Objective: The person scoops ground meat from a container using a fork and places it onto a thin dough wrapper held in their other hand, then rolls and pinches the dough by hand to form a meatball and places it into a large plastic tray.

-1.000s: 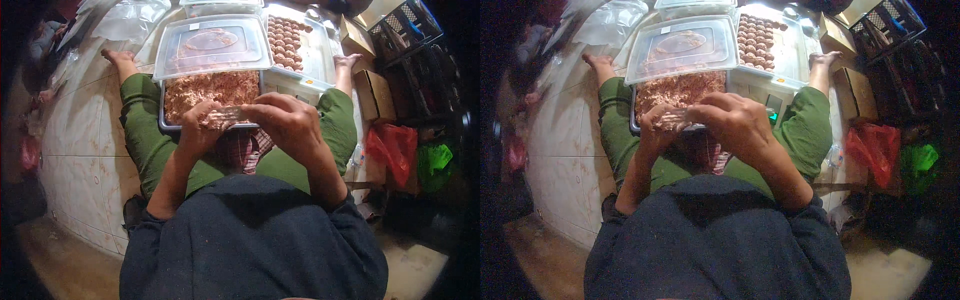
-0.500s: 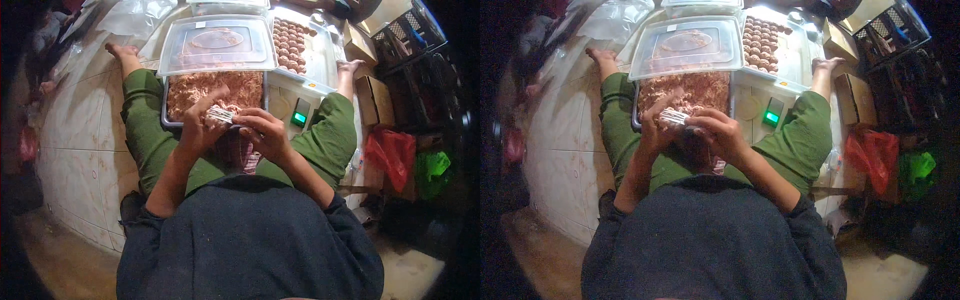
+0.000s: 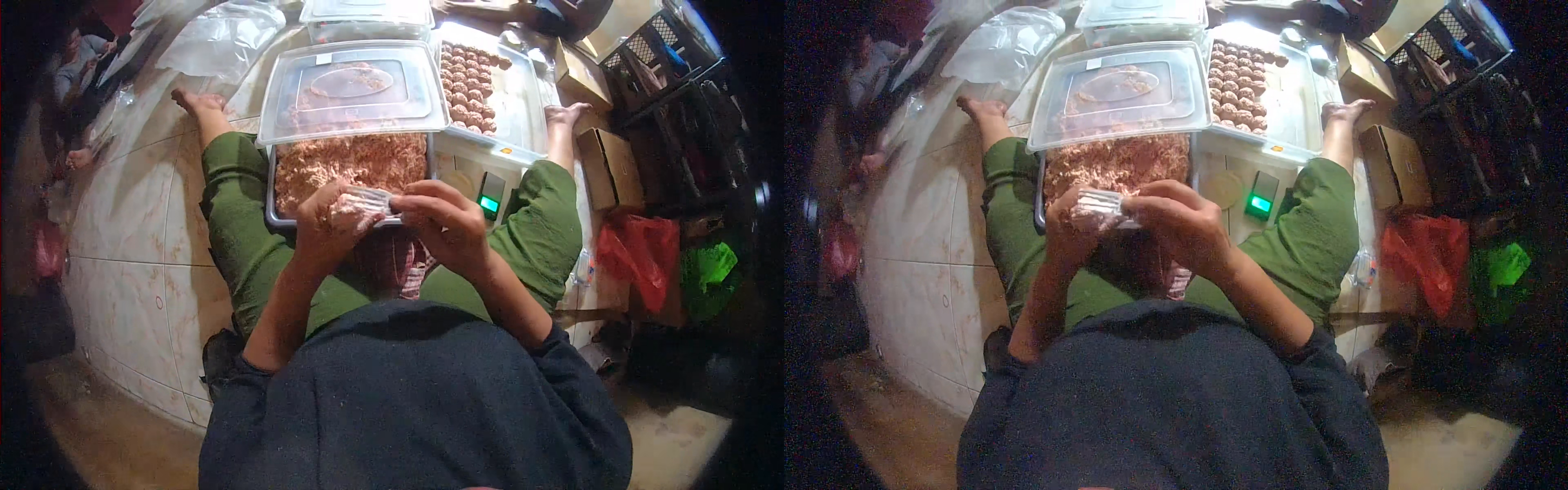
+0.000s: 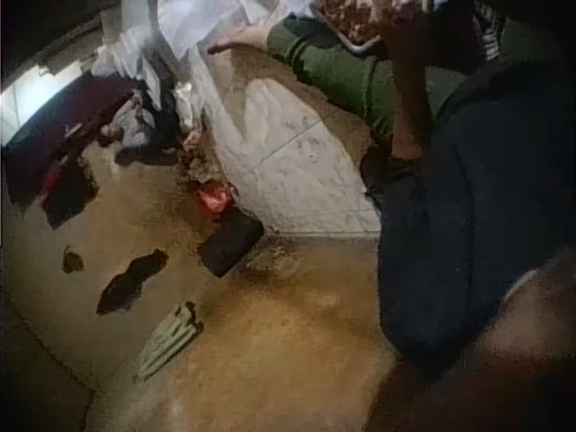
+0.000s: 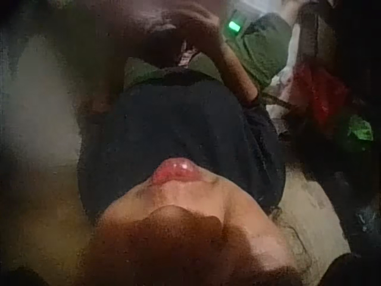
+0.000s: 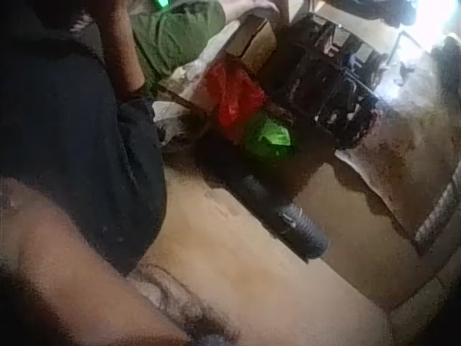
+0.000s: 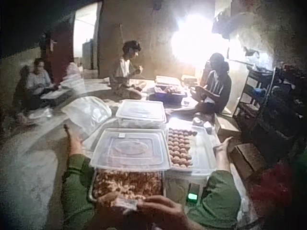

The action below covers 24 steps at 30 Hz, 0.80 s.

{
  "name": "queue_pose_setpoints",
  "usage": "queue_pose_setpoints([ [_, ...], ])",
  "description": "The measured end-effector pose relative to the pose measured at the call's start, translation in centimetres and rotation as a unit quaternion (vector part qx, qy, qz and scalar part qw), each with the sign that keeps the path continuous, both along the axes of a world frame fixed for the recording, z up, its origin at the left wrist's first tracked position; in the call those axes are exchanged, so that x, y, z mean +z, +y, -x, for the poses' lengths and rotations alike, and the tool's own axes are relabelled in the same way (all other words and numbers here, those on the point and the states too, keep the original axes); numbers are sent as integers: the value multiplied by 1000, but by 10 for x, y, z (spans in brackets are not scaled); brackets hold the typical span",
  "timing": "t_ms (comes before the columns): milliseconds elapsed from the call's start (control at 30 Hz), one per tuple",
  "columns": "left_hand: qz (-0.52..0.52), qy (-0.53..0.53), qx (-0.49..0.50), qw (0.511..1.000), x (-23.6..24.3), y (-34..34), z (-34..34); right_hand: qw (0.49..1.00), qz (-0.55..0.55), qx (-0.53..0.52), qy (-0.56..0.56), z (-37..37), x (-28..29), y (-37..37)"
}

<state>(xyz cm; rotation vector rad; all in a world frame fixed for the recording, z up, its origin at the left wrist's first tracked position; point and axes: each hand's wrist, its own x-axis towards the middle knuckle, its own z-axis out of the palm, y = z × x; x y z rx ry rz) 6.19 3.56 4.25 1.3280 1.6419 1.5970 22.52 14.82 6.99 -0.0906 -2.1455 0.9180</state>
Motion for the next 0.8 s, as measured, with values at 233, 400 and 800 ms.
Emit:
queue_pose_setpoints([
  [233, -19, 44, 26, 999, 0, 3, -1, 998, 28, 3, -61, -1, -10, 2],
  [400, -34, -74, 41, 996, 7, 7, -12, 988, 134, -64, -49, -8, -12, 8],
  [800, 28, -35, -19, 999, -6, 3, 3, 999, 3, -25, -46, -1, -32, -4],
])
